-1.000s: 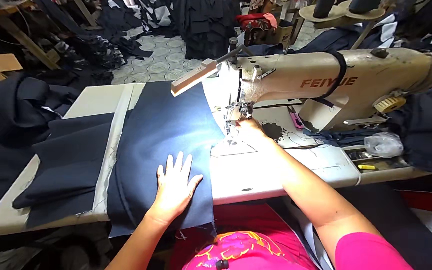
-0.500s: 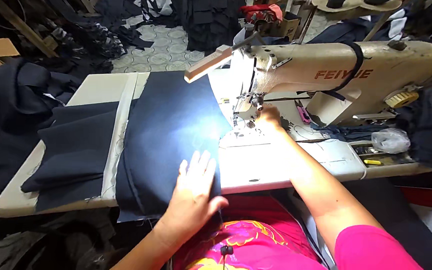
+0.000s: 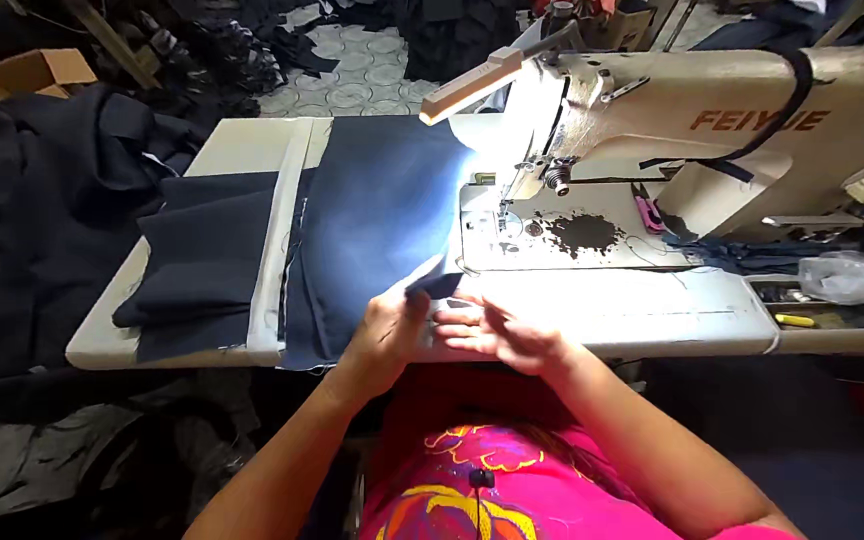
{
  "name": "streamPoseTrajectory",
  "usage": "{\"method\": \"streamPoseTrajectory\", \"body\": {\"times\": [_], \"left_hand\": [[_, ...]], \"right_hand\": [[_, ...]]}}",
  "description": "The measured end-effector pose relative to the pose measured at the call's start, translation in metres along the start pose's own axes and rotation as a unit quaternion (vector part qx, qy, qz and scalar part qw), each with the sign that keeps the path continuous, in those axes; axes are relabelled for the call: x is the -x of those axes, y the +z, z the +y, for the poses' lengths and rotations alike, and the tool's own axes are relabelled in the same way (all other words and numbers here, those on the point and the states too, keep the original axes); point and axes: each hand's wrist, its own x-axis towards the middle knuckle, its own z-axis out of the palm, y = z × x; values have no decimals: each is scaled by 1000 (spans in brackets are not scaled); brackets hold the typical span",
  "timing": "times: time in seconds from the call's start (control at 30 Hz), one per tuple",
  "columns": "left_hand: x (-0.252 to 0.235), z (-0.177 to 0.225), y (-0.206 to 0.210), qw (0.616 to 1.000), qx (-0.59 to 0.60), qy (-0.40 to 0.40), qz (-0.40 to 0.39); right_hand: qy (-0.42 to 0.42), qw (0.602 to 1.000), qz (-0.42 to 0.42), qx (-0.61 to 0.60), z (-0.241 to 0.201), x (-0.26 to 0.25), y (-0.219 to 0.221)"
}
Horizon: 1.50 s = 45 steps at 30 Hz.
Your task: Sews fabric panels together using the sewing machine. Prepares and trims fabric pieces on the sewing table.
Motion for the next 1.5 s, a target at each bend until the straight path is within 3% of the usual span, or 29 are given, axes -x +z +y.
{"method": "streamPoseTrajectory", "body": {"times": [0.07, 0.13, 0.17, 0.23, 0.3, 0.4, 0.43, 0.5, 0.57, 0.63, 0.7, 0.83, 0.9, 0.97, 1.13, 1.37, 1.43, 1.5], "left_hand": [[-17, -6, -11, 990, -29, 21, -136], [-31, -32, -17, 974, -152, 42, -164], [-30, -44, -19, 956, -246, 5, -161], [-21, -53, -16, 900, -384, -111, -176], [-6, -32, -6, 854, -429, -199, -216], [-1, 7, 7, 811, -440, -248, -293], [-3, 11, 9, 827, -442, -205, -281], [-16, 3, 16, 885, -420, -31, -199], [-50, -13, 26, 904, -354, 163, -174], [-86, -28, 36, 891, -321, 231, -222], [-116, -50, 43, 887, -337, 201, -245], [-151, -77, 48, 887, -384, 13, -257], [-161, -78, 52, 885, -385, -32, -259], [-167, -79, 56, 885, -384, -46, -259], [-185, -86, 59, 888, -382, -39, -252], [-201, -91, 64, 887, -385, -31, -254], [-192, -75, 65, 875, -407, -71, -252], [-161, -49, 67, 874, -421, -86, -226]], "right_hand": [[-49, 992, -27, -115, 14, -15, -3], [-87, 979, 53, -176, 8, -14, 2], [-110, 975, 128, -147, 2, -7, 5], [-176, 949, 252, 73, -1, 8, -7], [-212, 862, 302, 349, 3, 23, -32], [-289, 712, 329, 549, 13, 36, -38], [-326, 669, 326, 583, 16, 34, -39], [-369, 621, 293, 626, 17, 23, -45], [-356, 615, 245, 659, 17, 12, -48], [-324, 625, 223, 674, 18, 8, -48], [-292, 628, 212, 689, 15, 11, -49], [-206, 622, 146, 741, -10, 18, -62], [-148, 612, 96, 771, -30, 14, -71], [-82, 607, 68, 788, -49, 8, -78], [-14, 610, 69, 790, -74, -3, -86], [-4, 617, 91, 782, -82, -10, -92], [-39, 613, 111, 781, -74, -3, -88], [-138, 589, 130, 785, -57, 7, -85]]}}
